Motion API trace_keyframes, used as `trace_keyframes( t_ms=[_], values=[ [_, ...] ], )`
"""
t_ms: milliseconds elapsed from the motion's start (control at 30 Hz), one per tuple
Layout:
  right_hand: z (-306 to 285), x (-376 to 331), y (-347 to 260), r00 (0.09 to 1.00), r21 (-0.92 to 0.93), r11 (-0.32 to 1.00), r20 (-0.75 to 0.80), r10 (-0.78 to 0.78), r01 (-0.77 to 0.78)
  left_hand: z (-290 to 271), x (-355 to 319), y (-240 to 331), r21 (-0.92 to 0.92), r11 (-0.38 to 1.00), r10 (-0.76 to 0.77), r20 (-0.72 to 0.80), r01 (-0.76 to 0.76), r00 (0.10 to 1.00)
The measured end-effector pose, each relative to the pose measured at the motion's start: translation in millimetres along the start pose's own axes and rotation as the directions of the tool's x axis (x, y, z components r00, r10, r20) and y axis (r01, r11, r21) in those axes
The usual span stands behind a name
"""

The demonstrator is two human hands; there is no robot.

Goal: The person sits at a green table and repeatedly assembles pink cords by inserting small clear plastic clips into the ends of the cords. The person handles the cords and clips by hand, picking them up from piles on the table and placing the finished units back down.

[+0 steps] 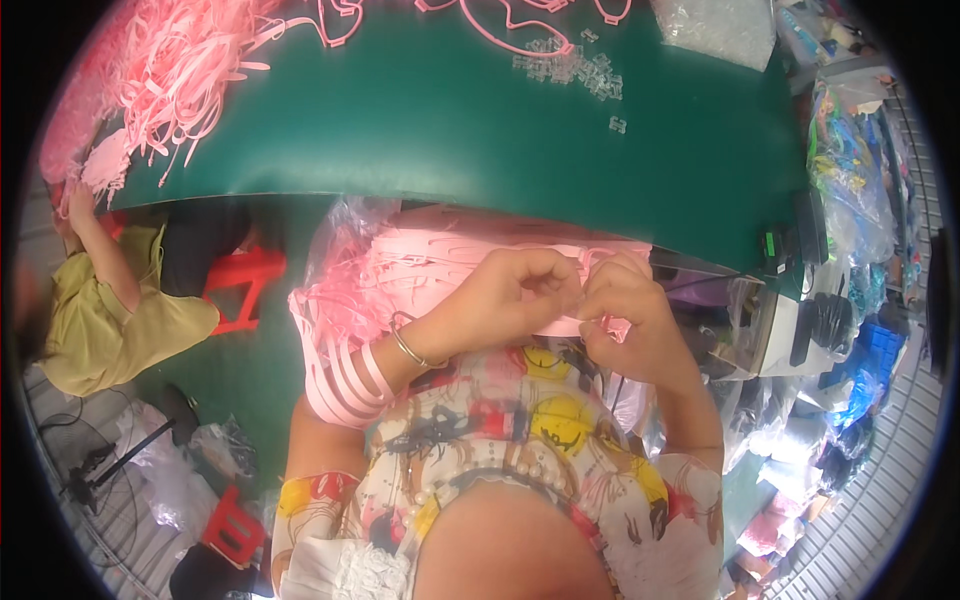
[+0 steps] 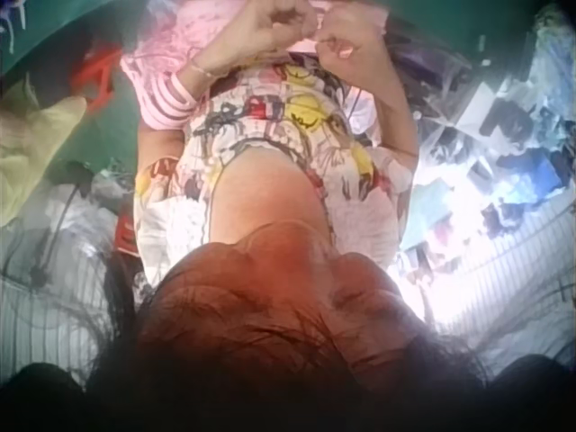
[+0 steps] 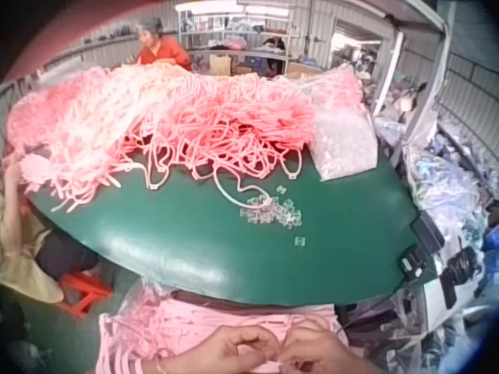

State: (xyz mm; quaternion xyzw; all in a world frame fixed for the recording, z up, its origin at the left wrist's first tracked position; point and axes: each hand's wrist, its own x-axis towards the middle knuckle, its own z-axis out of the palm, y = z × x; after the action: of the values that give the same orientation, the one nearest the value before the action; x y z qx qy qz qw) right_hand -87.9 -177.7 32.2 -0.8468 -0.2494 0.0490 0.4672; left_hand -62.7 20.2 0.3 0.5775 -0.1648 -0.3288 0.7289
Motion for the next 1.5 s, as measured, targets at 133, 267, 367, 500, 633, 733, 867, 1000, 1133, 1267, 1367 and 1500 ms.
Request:
trace_keyframes(
  t_ms=[133,267,367,500,633,733,867,1000,1133,1267,1367,1500],
  values=[
    [1.3,-0.7,-1.1,1.0,-0.035,0.999,-0.002,0.001,-0.001,-1.9,-5.2,0.9,0.083,0.996,-0.011,-0.03,0.013,0.999],
    [2.5,-1.1,0.0,1.0,-0.057,0.998,-0.003,0.014,-0.014,-2.7,-6.5,3.2,0.26,0.956,0.154,-0.06,-0.133,0.986],
    [4.3,-1.3,3.5,1.0,-0.054,0.999,0.006,0.002,-0.002,-2.2,-9.0,3.4,0.325,0.941,0.109,-0.035,-0.092,0.993],
    [6.6,-2.1,12.0,1.0,-0.03,0.999,0.027,0.014,-0.013,1.2,-12.5,1.4,0.495,0.826,0.309,0.002,-0.27,0.951],
    [7.7,-4.1,20.3,0.994,0.142,0.987,0.092,0.064,-0.076,8.3,-18.4,-1.4,0.603,0.708,0.415,0.065,-0.367,0.907],
    [9.6,-4.7,23.6,0.988,0.242,0.962,0.111,0.104,-0.128,8.1,-18.4,-4.7,0.577,0.717,0.44,0.06,-0.39,0.896],
    [5.4,-5.1,23.1,0.964,0.306,0.919,0.167,0.205,-0.248,-2.8,-12.7,-10.2,0.319,0.892,0.332,0.023,-0.321,0.943],
    [1.9,-4.1,23.4,0.961,0.302,0.92,0.191,0.2,-0.251,6.3,-17.7,-19.7,0.191,0.969,0.171,-0.06,-0.157,0.983],
    [7.9,-4.0,27.4,0.953,0.351,0.895,0.225,0.205,-0.276,8.2,-21.5,-26.5,0.413,0.889,0.219,-0.005,-0.198,0.976],
    [15.4,-5.0,28.6,0.966,0.426,0.881,0.234,0.112,-0.205,5.2,-28.8,-25.8,0.048,0.997,-0.062,0.072,0.059,0.995],
    [18.4,-3.1,24.8,0.985,0.388,0.918,0.17,0.019,-0.084,2.8,-35.4,-26.0,-0.178,0.948,-0.234,0.168,0.263,0.958],
    [23.3,3.1,19.1,0.995,0.274,0.961,0.076,-0.058,0.035,5.7,-36.1,-35.1,-0.564,0.755,-0.208,0.276,0.333,0.938]
  ],
)
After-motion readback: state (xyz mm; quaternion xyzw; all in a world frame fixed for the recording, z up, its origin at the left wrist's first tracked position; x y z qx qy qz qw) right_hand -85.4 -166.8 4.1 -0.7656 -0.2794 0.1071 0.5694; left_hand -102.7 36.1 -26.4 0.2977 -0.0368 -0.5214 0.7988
